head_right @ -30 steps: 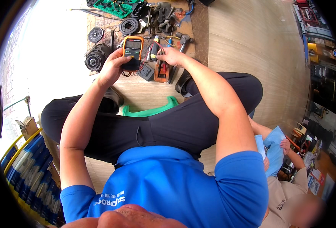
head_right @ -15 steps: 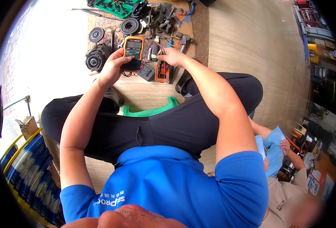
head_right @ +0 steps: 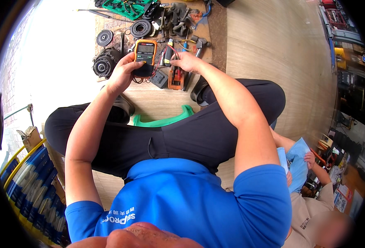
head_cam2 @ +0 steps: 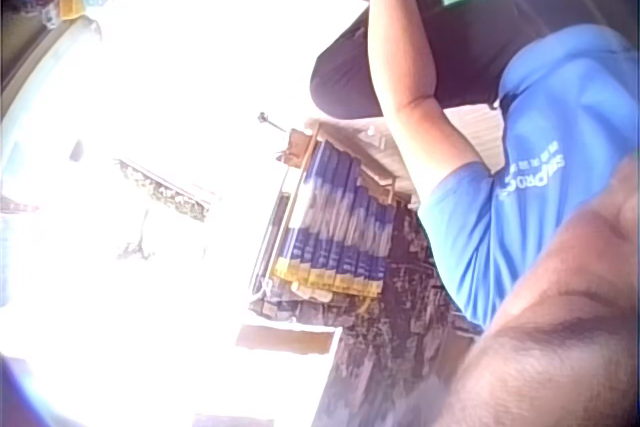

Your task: The person uses a cordless impact wrench to disassemble motor parts on the floor and then uses a digital multimeter to test electrical leads on the components.

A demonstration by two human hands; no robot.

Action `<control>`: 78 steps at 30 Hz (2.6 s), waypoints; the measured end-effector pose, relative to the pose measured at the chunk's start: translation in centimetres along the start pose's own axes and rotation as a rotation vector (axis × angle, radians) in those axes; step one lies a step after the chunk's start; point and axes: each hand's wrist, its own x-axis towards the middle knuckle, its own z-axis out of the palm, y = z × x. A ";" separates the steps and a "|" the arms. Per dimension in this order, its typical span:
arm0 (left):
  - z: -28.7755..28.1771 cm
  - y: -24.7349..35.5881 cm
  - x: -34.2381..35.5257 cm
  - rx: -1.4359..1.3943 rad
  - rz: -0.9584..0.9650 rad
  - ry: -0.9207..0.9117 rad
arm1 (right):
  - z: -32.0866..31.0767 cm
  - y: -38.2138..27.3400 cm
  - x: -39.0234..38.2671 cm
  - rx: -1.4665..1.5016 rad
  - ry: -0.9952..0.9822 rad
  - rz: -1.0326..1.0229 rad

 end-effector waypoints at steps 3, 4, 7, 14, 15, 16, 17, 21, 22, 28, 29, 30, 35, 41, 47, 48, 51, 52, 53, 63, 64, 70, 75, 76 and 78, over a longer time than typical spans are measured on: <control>-0.2 -0.2 0.2 0.000 0.006 -0.006 | 0.0 0.4 0.2 0.007 0.001 -0.011; -0.1 -0.2 0.2 0.000 0.010 -0.009 | 0.0 0.4 0.3 0.016 -0.001 -0.016; 0.0 0.0 0.0 0.004 0.009 -0.004 | 0.0 0.5 0.3 0.087 -0.018 0.012; 0.0 0.0 -0.2 0.016 0.004 0.002 | 0.0 0.2 0.0 0.056 -0.029 0.021; 0.0 0.0 -0.1 0.018 0.004 0.001 | 0.0 0.3 0.1 0.042 -0.027 0.011; 0.0 0.0 -0.1 0.019 0.005 0.000 | -0.1 0.5 0.2 0.029 -0.026 0.001; 0.1 0.0 0.0 0.020 0.003 -0.002 | -0.1 0.7 0.3 0.033 -0.020 -0.002; 0.3 -0.1 0.3 0.017 0.003 -0.006 | -0.3 0.6 0.0 0.105 -0.014 0.027; 0.3 0.0 0.3 0.017 0.007 -0.006 | -0.3 0.6 0.1 0.135 -0.016 0.043; -0.1 0.3 0.0 0.126 -0.013 0.062 | -0.5 -0.2 -0.1 -0.244 0.005 -0.172; 0.7 1.5 -1.6 0.269 0.049 0.142 | 0.2 -1.6 -1.2 -0.248 0.005 -0.203; 0.8 1.9 -1.7 0.382 0.064 0.149 | -0.8 -0.3 -0.1 -0.347 -0.078 -0.159; 0.3 0.0 0.8 0.093 0.004 0.024 | -0.6 2.5 0.1 0.031 0.015 -0.136; -0.1 -0.4 -0.7 0.103 0.030 0.040 | 0.3 1.3 0.0 0.142 0.009 -0.045; 0.7 0.2 -0.7 0.073 0.024 0.048 | -0.2 2.0 0.1 0.172 0.008 -0.035; 0.3 -0.1 -0.6 0.089 0.036 0.050 | -0.1 1.9 0.1 0.171 0.008 -0.025; 0.3 -0.3 -0.3 0.092 0.034 0.035 | -0.2 1.9 0.1 0.190 -0.008 -0.052; 0.4 -0.3 -0.2 0.088 0.030 0.032 | -0.2 1.8 -0.1 0.196 -0.014 -0.062; 0.3 -0.2 -0.2 0.084 0.026 0.029 | -0.3 1.6 -0.2 0.179 -0.013 -0.040; 0.0 -0.5 -0.2 0.080 0.030 0.017 | 0.1 0.8 -0.4 0.153 -0.013 -0.009; 0.1 -0.5 -0.2 0.066 0.027 0.017 | 0.0 0.6 -0.7 0.153 -0.020 0.013; 0.0 0.0 -0.8 0.049 -0.012 0.011 | 0.3 2.0 0.7 0.102 0.006 -0.038; -1.9 -1.7 1.0 0.252 0.099 0.054 | -0.2 2.7 1.3 -0.109 0.064 -0.155; -2.3 -1.4 1.4 0.226 0.033 -0.003 | -0.8 2.9 1.5 -0.222 0.077 -0.147; -1.1 -0.8 1.9 0.137 0.003 -0.061 | -1.8 4.1 1.7 -0.313 0.099 -0.145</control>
